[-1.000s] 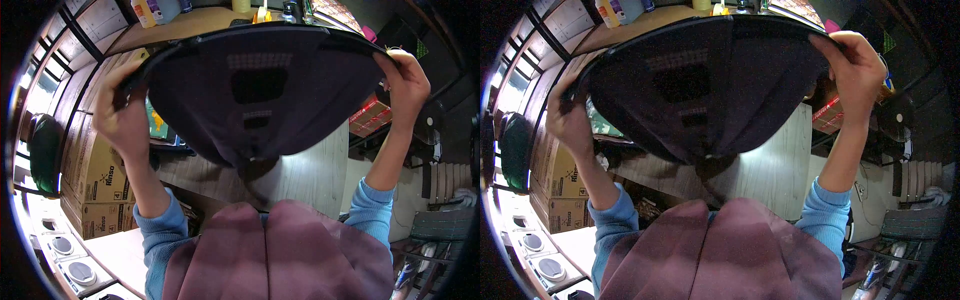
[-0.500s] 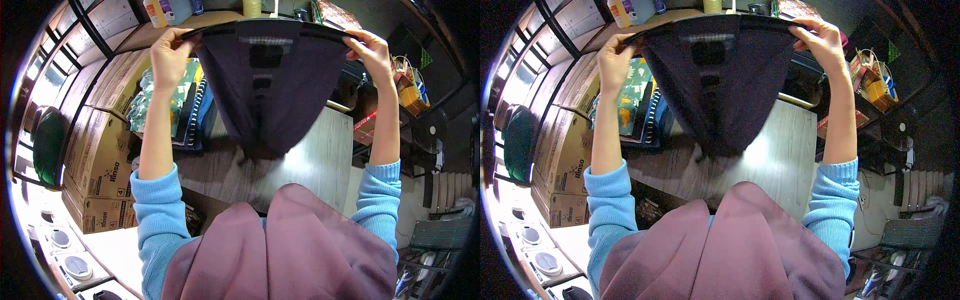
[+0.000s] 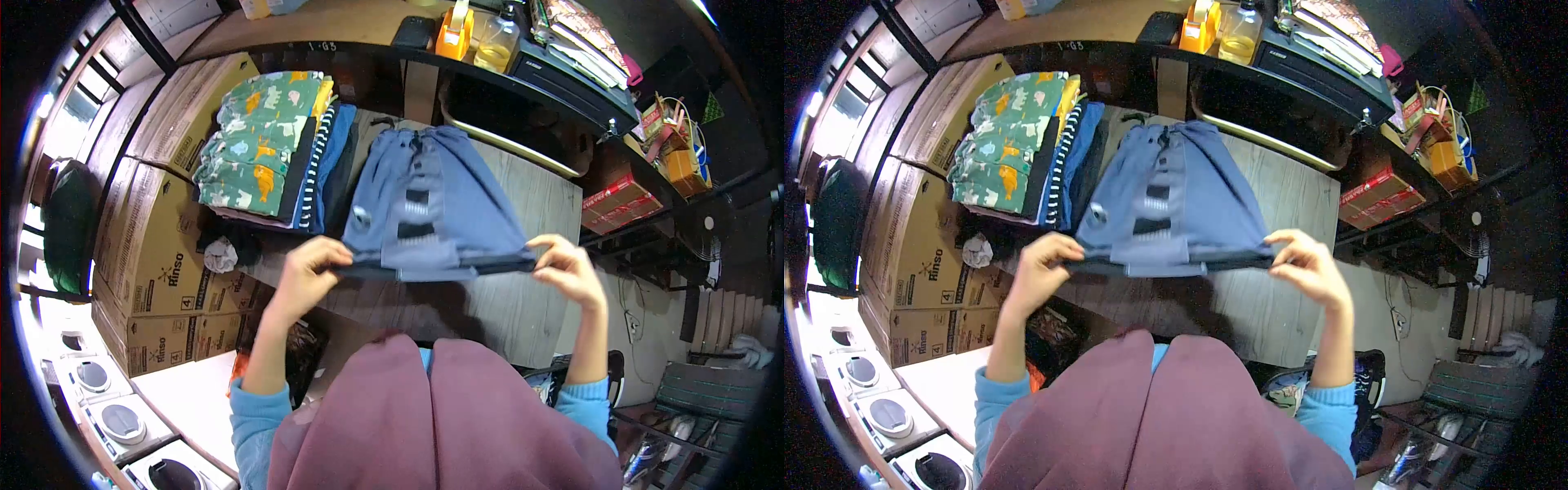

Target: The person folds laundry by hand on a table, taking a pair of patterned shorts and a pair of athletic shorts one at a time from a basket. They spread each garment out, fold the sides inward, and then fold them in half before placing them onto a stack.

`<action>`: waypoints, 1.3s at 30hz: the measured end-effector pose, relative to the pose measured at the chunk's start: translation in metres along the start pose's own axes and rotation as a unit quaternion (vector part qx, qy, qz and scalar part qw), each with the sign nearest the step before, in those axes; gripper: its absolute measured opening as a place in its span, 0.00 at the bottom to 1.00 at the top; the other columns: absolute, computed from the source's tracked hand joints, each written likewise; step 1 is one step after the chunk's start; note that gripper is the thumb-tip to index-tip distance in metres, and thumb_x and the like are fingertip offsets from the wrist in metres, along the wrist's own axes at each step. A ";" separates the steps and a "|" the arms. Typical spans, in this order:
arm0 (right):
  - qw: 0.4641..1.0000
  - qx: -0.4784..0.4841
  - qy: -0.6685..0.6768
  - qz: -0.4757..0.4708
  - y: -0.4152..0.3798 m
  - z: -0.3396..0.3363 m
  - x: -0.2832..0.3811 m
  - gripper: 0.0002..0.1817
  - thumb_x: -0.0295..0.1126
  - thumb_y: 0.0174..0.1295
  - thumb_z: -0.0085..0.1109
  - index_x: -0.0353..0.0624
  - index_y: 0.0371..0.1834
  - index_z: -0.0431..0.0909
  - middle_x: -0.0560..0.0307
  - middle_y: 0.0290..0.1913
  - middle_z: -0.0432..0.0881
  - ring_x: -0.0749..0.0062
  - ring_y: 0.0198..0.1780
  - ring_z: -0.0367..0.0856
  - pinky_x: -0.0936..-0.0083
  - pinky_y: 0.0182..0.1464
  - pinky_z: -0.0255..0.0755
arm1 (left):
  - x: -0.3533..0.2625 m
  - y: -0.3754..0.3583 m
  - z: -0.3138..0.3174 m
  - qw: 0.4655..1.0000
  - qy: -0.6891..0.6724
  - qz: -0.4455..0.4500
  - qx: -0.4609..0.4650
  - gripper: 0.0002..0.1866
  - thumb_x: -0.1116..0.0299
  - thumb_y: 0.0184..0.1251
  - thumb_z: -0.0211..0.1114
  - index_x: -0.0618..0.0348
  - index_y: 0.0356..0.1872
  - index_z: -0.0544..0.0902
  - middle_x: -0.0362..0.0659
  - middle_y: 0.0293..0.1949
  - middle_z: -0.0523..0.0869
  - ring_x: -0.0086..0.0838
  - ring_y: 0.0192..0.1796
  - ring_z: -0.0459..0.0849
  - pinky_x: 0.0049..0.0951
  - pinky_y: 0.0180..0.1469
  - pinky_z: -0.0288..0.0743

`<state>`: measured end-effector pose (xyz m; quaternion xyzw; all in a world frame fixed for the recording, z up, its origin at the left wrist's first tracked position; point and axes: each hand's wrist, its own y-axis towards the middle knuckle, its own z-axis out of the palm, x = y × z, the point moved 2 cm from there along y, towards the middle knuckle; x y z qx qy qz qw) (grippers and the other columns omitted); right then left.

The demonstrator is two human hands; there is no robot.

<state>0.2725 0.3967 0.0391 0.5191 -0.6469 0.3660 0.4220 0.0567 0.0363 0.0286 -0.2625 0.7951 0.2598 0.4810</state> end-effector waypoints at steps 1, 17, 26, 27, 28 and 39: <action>0.998 0.016 0.025 0.061 -0.011 0.013 -0.014 0.04 0.20 0.50 0.65 0.36 0.25 0.78 0.54 0.48 0.81 0.82 0.33 0.76 0.85 0.32 0.71 | 0.023 -0.017 0.012 0.999 -0.020 -0.045 0.010 0.13 0.89 0.41 0.56 0.68 0.31 0.81 0.46 0.38 0.84 0.29 0.44 0.83 0.25 0.46 0.76; 0.995 -0.033 0.038 0.089 0.072 0.011 -0.096 0.07 0.27 0.55 0.66 0.38 0.31 0.77 0.63 0.30 0.81 0.83 0.34 0.77 0.82 0.39 0.72 | 0.103 0.045 0.021 0.982 -0.093 -0.162 0.040 0.10 0.79 0.56 0.65 0.65 0.40 0.81 0.38 0.29 0.83 0.18 0.30 0.79 0.20 0.33 0.74; 0.915 -0.282 -0.286 0.015 0.090 0.096 -0.152 0.23 0.40 0.61 0.60 0.36 0.55 0.73 0.42 0.60 0.73 0.48 0.63 0.68 0.58 0.64 0.61 | 0.156 0.052 0.117 0.981 0.164 -0.037 -0.093 0.30 0.60 0.66 0.59 0.64 0.65 0.64 0.57 0.63 0.71 0.49 0.66 0.68 0.45 0.66 0.62; 0.905 -0.278 -0.322 0.013 0.077 0.115 -0.153 0.24 0.39 0.62 0.58 0.36 0.57 0.71 0.42 0.64 0.69 0.47 0.66 0.65 0.55 0.66 0.58 | 0.153 0.036 0.133 0.961 0.267 -0.026 -0.068 0.32 0.57 0.68 0.57 0.62 0.68 0.61 0.54 0.69 0.63 0.48 0.71 0.60 0.50 0.69 0.54; 0.894 -0.272 -0.357 0.012 0.063 0.132 -0.156 0.25 0.39 0.63 0.56 0.36 0.60 0.69 0.42 0.67 0.65 0.47 0.69 0.61 0.52 0.67 0.54 | 0.154 0.023 0.145 0.951 0.302 -0.051 -0.034 0.33 0.54 0.69 0.54 0.59 0.71 0.58 0.50 0.72 0.58 0.46 0.75 0.52 0.53 0.72 0.44; 0.908 -0.254 -0.324 0.084 0.005 0.156 -0.206 0.32 0.41 0.65 0.52 0.36 0.69 0.58 0.38 0.73 0.53 0.45 0.73 0.51 0.54 0.72 0.47 | 0.227 -0.017 0.150 0.958 0.035 -0.146 -0.243 0.27 0.59 0.77 0.42 0.66 0.70 0.58 0.56 0.69 0.63 0.42 0.71 0.61 0.43 0.72 0.50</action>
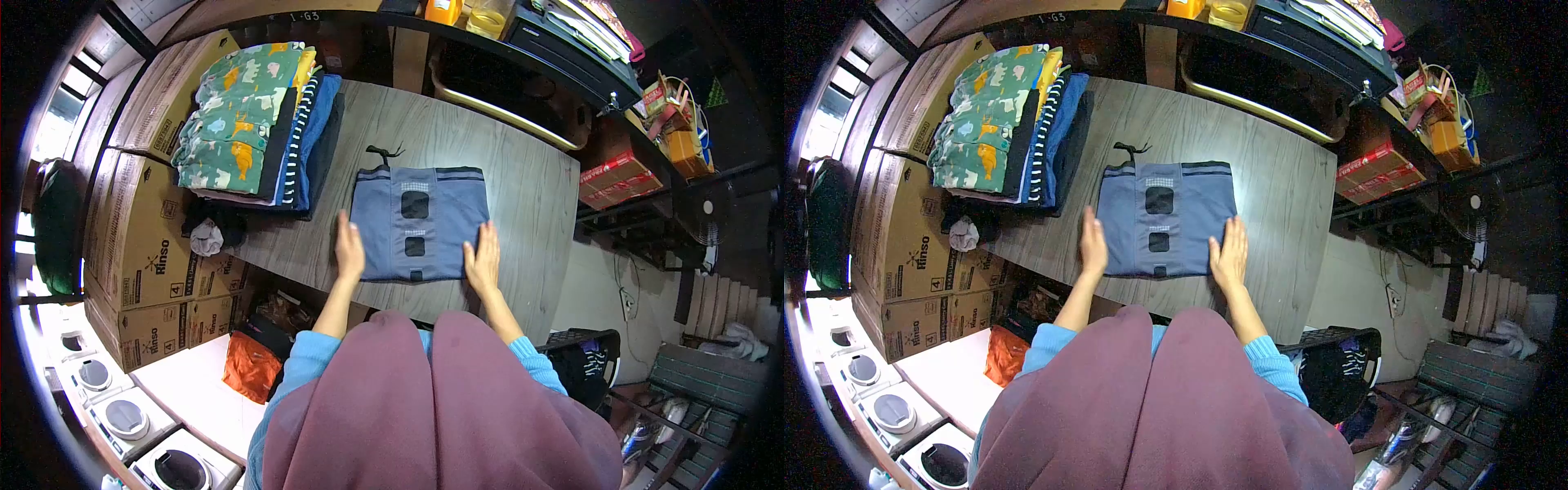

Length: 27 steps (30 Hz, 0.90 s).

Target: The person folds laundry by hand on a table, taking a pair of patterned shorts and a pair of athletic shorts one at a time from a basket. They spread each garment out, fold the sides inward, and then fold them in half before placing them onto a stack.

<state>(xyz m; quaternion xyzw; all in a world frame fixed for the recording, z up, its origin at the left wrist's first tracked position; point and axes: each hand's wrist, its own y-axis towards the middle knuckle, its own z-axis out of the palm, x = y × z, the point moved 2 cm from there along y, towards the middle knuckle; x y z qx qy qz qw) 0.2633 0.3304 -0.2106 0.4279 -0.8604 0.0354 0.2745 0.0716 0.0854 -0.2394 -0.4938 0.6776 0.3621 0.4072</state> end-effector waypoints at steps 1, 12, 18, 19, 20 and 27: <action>0.998 -0.038 0.051 0.026 0.000 0.000 -0.006 0.32 0.40 0.64 0.53 0.35 0.68 0.58 0.37 0.72 0.53 0.44 0.73 0.52 0.56 0.72 0.48 | 0.001 0.007 -0.013 0.990 -0.098 -0.092 -0.046 0.26 0.59 0.77 0.43 0.67 0.67 0.61 0.56 0.67 0.66 0.38 0.66 0.70 0.35 0.66 0.63; 0.944 0.074 0.092 0.307 0.002 -0.035 -0.038 0.17 0.33 0.42 0.73 0.36 0.33 0.81 0.48 0.30 0.84 0.62 0.33 0.83 0.68 0.39 0.74 | 0.013 -0.042 -0.067 0.979 0.060 -0.177 0.080 0.17 0.66 0.52 0.73 0.68 0.39 0.83 0.49 0.32 0.87 0.28 0.34 0.85 0.27 0.40 0.76; 0.939 0.058 0.222 0.257 0.011 -0.043 -0.046 0.13 0.31 0.43 0.73 0.35 0.28 0.82 0.52 0.25 0.84 0.70 0.29 0.82 0.74 0.35 0.73 | -0.012 -0.038 -0.070 0.964 -0.215 -0.144 0.056 0.06 0.70 0.67 0.63 0.59 0.39 0.76 0.32 0.22 0.75 0.14 0.25 0.69 0.16 0.28 0.62; 0.925 0.055 0.284 0.245 0.014 -0.045 -0.047 0.12 0.31 0.43 0.74 0.35 0.28 0.83 0.54 0.25 0.84 0.71 0.28 0.81 0.75 0.34 0.72 | -0.016 -0.037 -0.070 0.963 -0.204 -0.155 0.080 0.06 0.69 0.67 0.62 0.59 0.39 0.76 0.31 0.22 0.75 0.13 0.24 0.68 0.15 0.27 0.61; 0.908 0.052 0.347 0.231 0.017 -0.047 -0.047 0.12 0.30 0.43 0.74 0.35 0.29 0.83 0.55 0.25 0.83 0.73 0.28 0.81 0.76 0.33 0.72 | -0.019 -0.036 -0.073 0.962 -0.192 -0.165 0.104 0.06 0.68 0.68 0.61 0.58 0.39 0.76 0.31 0.22 0.74 0.13 0.24 0.68 0.15 0.26 0.59; 0.976 0.108 0.035 0.185 0.012 -0.043 -0.070 0.16 0.42 0.48 0.69 0.41 0.34 0.84 0.52 0.29 0.85 0.63 0.35 0.84 0.65 0.40 0.72 | -0.014 -0.047 -0.073 0.970 0.212 -0.091 0.080 0.17 0.59 0.62 0.64 0.64 0.42 0.78 0.49 0.25 0.79 0.43 0.34 0.81 0.39 0.40 0.72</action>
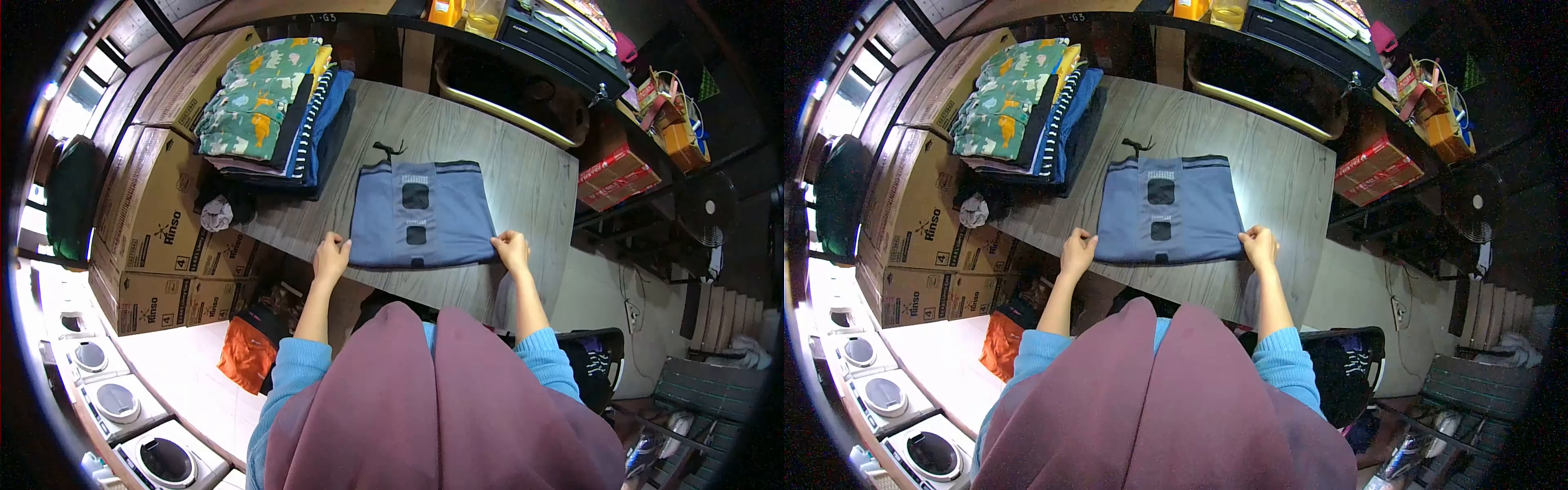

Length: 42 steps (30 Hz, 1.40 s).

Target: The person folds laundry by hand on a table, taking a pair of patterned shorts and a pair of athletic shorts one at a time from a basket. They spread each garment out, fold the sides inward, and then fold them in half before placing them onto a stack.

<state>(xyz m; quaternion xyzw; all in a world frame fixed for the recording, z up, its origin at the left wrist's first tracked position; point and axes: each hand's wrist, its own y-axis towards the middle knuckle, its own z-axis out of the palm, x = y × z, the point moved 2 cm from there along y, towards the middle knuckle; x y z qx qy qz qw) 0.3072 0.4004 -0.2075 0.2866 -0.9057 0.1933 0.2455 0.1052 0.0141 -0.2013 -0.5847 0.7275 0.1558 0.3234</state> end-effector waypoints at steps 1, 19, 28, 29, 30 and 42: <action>0.999 -0.029 -0.033 -0.004 -0.005 -0.003 0.008 0.17 0.43 0.48 0.69 0.41 0.35 0.84 0.51 0.30 0.85 0.60 0.38 0.84 0.64 0.42 0.72 | -0.003 -0.002 -0.002 0.999 0.021 -0.012 -0.028 0.18 0.58 0.62 0.63 0.64 0.43 0.78 0.52 0.30 0.81 0.46 0.39 0.81 0.41 0.43 0.72; 0.838 0.248 0.482 0.063 -0.002 -0.023 0.102 0.18 0.30 0.51 0.70 0.32 0.43 0.79 0.54 0.39 0.84 0.68 0.40 0.83 0.74 0.45 0.75 | -0.073 -0.007 -0.008 0.654 -0.622 -0.345 0.258 0.20 0.66 0.54 0.73 0.55 0.47 0.78 0.40 0.39 0.83 0.28 0.33 0.82 0.26 0.31 0.73; 0.831 0.249 0.464 -0.178 0.053 -0.132 0.343 0.15 0.40 0.57 0.66 0.40 0.36 0.78 0.63 0.31 0.80 0.80 0.30 0.78 0.81 0.36 0.73 | -0.140 0.020 -0.206 0.670 -0.709 -0.150 0.159 0.22 0.64 0.58 0.71 0.62 0.51 0.76 0.42 0.44 0.83 0.25 0.41 0.83 0.27 0.39 0.80; 0.813 0.267 0.472 -0.215 0.060 -0.139 0.375 0.16 0.40 0.57 0.66 0.39 0.38 0.78 0.62 0.32 0.80 0.79 0.31 0.79 0.80 0.37 0.74 | -0.149 0.023 -0.235 0.685 -0.713 -0.091 0.118 0.25 0.64 0.58 0.71 0.64 0.54 0.74 0.44 0.47 0.82 0.28 0.45 0.83 0.31 0.44 0.80; 0.793 0.284 0.478 -0.250 0.068 -0.144 0.406 0.16 0.40 0.58 0.65 0.39 0.40 0.77 0.62 0.33 0.81 0.79 0.31 0.79 0.80 0.38 0.74 | -0.156 0.026 -0.262 0.696 -0.713 -0.033 0.077 0.29 0.64 0.57 0.70 0.66 0.57 0.72 0.46 0.50 0.81 0.30 0.48 0.83 0.34 0.50 0.79; 0.815 0.406 0.297 -0.287 0.175 -0.022 0.625 0.17 0.40 0.56 0.67 0.37 0.40 0.81 0.62 0.39 0.84 0.79 0.36 0.81 0.77 0.40 0.76 | -0.121 0.088 -0.306 0.802 -0.574 0.081 -0.142 0.27 0.69 0.56 0.73 0.66 0.55 0.71 0.42 0.49 0.79 0.26 0.50 0.77 0.28 0.56 0.69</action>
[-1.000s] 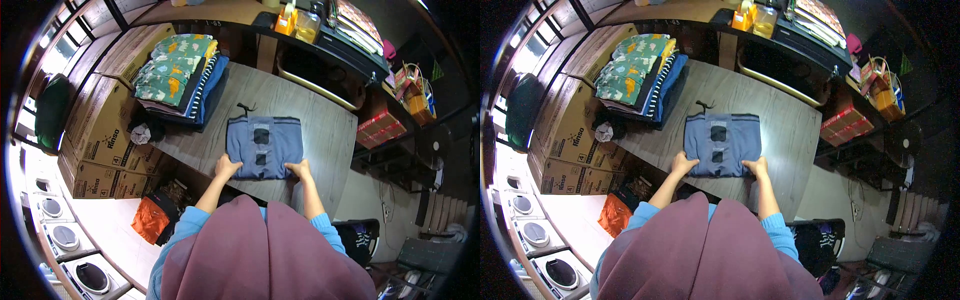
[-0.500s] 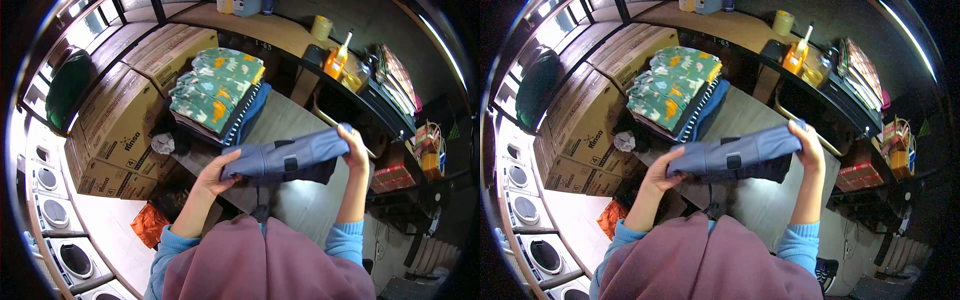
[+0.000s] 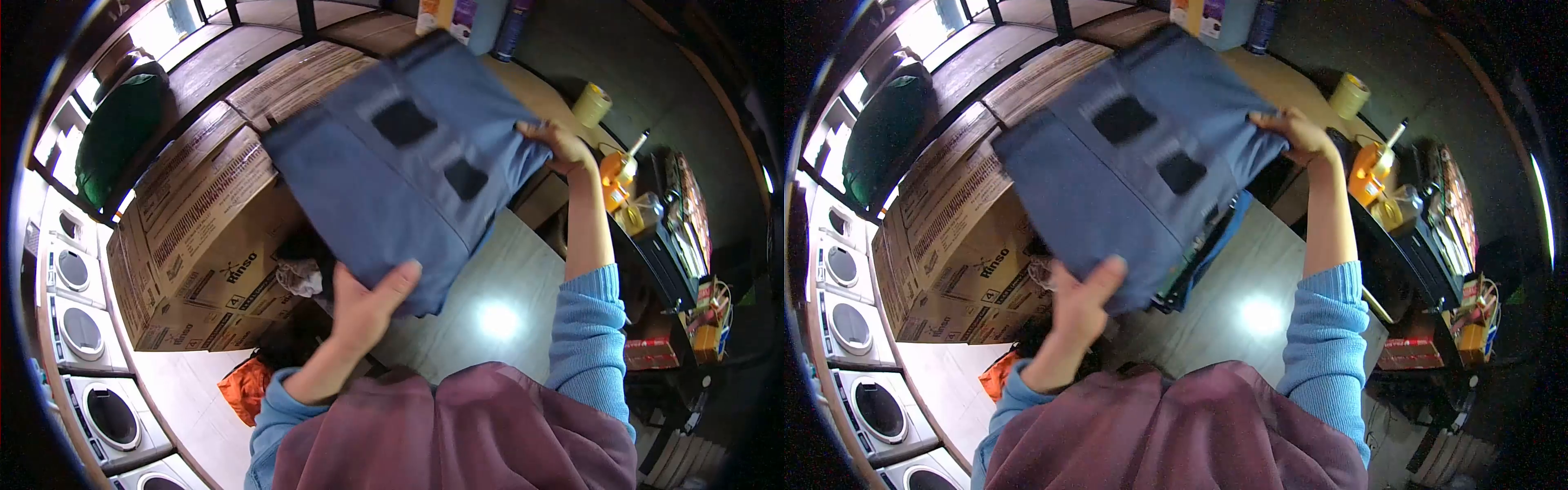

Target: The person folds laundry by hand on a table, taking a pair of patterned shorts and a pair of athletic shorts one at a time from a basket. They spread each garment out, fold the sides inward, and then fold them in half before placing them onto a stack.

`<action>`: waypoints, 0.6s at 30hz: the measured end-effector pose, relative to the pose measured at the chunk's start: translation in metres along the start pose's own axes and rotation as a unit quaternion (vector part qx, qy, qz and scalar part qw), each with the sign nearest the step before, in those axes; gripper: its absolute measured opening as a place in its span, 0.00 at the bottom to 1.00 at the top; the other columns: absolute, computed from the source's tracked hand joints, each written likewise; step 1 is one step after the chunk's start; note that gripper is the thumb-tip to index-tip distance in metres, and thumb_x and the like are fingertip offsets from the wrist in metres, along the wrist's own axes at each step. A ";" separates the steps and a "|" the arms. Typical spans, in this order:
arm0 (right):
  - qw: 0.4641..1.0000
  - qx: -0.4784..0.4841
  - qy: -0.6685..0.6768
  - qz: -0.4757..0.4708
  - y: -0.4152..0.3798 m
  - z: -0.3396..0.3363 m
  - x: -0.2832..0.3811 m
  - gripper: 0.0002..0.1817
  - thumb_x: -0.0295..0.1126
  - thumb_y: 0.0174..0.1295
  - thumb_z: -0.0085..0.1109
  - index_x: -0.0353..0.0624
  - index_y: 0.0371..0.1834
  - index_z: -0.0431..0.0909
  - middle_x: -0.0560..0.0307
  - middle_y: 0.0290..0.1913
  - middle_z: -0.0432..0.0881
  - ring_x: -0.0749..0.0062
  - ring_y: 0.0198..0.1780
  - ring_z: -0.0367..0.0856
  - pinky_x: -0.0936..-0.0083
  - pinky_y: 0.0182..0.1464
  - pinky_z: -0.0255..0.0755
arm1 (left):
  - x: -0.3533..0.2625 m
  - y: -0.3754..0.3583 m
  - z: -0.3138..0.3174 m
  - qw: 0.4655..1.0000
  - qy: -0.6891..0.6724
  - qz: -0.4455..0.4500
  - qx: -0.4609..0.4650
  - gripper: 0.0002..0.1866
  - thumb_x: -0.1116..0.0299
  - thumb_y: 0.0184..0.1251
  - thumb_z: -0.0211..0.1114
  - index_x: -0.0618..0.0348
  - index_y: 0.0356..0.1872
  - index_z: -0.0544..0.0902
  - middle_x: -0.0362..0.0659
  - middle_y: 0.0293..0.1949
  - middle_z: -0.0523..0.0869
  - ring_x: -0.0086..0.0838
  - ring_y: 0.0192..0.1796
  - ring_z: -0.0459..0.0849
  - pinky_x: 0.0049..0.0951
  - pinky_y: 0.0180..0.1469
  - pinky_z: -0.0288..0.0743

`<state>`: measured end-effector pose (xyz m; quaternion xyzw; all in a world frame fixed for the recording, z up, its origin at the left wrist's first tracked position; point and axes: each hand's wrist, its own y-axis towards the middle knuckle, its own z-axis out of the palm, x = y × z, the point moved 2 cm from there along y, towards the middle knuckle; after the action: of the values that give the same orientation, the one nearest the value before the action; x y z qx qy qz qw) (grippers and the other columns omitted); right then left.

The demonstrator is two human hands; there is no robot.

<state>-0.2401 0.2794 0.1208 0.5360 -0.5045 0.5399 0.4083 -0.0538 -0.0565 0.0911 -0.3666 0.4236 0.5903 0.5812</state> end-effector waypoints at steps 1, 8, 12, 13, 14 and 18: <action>0.996 -0.023 -0.071 0.043 0.006 0.006 -0.011 0.16 0.40 0.56 0.68 0.38 0.40 0.81 0.63 0.38 0.84 0.79 0.35 0.80 0.77 0.39 0.75 | 0.031 -0.001 -0.006 0.999 0.014 -0.024 -0.015 0.30 0.69 0.58 0.72 0.65 0.58 0.68 0.44 0.53 0.76 0.27 0.54 0.75 0.29 0.59 0.67; 0.985 0.016 -0.048 0.163 0.037 -0.008 -0.087 0.16 0.38 0.58 0.67 0.37 0.43 0.82 0.67 0.36 0.83 0.83 0.34 0.79 0.84 0.41 0.74 | 0.113 -0.016 -0.031 0.994 -0.071 -0.082 0.025 0.35 0.80 0.63 0.63 0.63 0.67 0.53 0.47 0.58 0.70 0.29 0.59 0.72 0.30 0.62 0.66; 0.994 0.013 -0.075 0.082 0.038 0.004 -0.043 0.15 0.35 0.59 0.66 0.33 0.43 0.81 0.65 0.39 0.83 0.83 0.36 0.79 0.83 0.45 0.74 | 0.108 -0.018 -0.030 0.999 0.008 -0.015 0.030 0.37 0.79 0.61 0.64 0.64 0.67 0.52 0.47 0.52 0.75 0.28 0.51 0.78 0.28 0.55 0.71; 0.992 0.003 -0.117 0.056 0.042 0.005 -0.043 0.14 0.34 0.59 0.66 0.34 0.40 0.82 0.66 0.36 0.82 0.83 0.34 0.78 0.82 0.42 0.73 | 0.108 -0.021 -0.029 0.999 0.035 0.010 0.029 0.38 0.78 0.61 0.65 0.65 0.67 0.51 0.47 0.50 0.77 0.28 0.48 0.80 0.27 0.52 0.73; 0.987 -0.006 -0.160 0.029 0.048 0.004 -0.044 0.12 0.34 0.59 0.66 0.35 0.38 0.82 0.67 0.34 0.81 0.84 0.33 0.76 0.82 0.40 0.72 | 0.115 -0.025 -0.030 0.999 0.029 -0.014 0.024 0.35 0.76 0.61 0.66 0.65 0.65 0.55 0.46 0.46 0.79 0.27 0.45 0.81 0.26 0.49 0.74; 0.915 -0.009 -0.403 0.010 0.059 -0.008 -0.064 0.10 0.34 0.56 0.65 0.37 0.29 0.81 0.67 0.23 0.74 0.84 0.28 0.69 0.79 0.31 0.64 | 0.126 -0.018 -0.040 0.972 0.165 -0.106 0.128 0.22 0.66 0.60 0.70 0.67 0.51 0.74 0.42 0.30 0.83 0.23 0.34 0.83 0.24 0.36 0.75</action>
<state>-0.2934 0.2842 0.0514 0.6994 -0.6365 0.2776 0.1693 -0.0450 -0.0471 -0.0423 -0.4239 0.5445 0.3976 0.6048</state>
